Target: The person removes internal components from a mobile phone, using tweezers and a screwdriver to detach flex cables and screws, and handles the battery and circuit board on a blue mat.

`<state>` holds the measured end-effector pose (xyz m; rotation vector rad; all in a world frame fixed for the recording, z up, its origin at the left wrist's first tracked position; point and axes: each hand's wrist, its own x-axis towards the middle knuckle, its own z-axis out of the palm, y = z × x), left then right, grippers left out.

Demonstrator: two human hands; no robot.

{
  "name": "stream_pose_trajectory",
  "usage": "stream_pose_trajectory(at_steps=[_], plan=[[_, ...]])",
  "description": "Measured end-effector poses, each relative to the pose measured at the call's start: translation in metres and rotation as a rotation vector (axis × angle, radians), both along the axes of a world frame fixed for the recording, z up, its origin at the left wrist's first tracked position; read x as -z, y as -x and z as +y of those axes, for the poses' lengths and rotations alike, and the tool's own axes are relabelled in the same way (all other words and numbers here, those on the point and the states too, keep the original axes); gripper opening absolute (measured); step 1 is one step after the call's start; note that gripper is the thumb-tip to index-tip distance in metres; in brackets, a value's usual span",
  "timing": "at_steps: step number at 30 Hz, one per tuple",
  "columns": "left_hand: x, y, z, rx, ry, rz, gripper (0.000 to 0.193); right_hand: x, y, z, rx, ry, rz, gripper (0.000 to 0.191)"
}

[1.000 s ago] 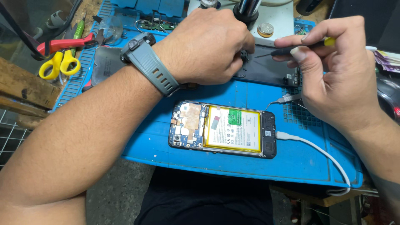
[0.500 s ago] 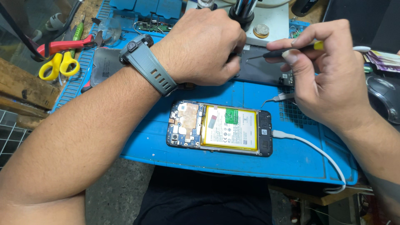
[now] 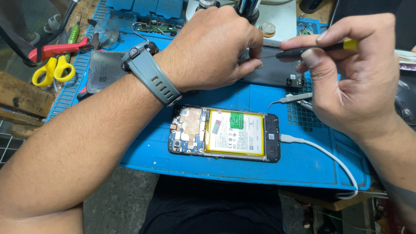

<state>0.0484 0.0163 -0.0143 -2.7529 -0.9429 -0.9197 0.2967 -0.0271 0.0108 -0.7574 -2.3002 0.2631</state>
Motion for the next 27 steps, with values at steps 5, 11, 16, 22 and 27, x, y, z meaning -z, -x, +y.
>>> stream_pose_trajectory(at_steps=[5,11,16,22,27], plan=[[0.0,0.0,-0.001,0.034,-0.009,-0.033,0.011,0.0,-0.007,0.002,-0.042,-0.09,-0.029,0.029],[-0.012,-0.003,-0.009,0.073,0.162,-0.027,0.034,0.006,-0.023,0.002,-0.065,-0.039,-0.024,0.026],[-0.031,-0.001,-0.032,0.129,0.216,0.124,0.083,0.005,-0.035,-0.002,0.019,0.014,0.011,0.025],[-0.036,-0.019,-0.056,0.286,0.277,0.304,0.088,0.002,-0.043,-0.015,-0.034,0.087,0.104,0.031],[-0.033,-0.019,-0.06,0.244,0.371,0.341,0.081,-0.003,-0.041,-0.011,-0.102,0.095,0.077,0.039]])
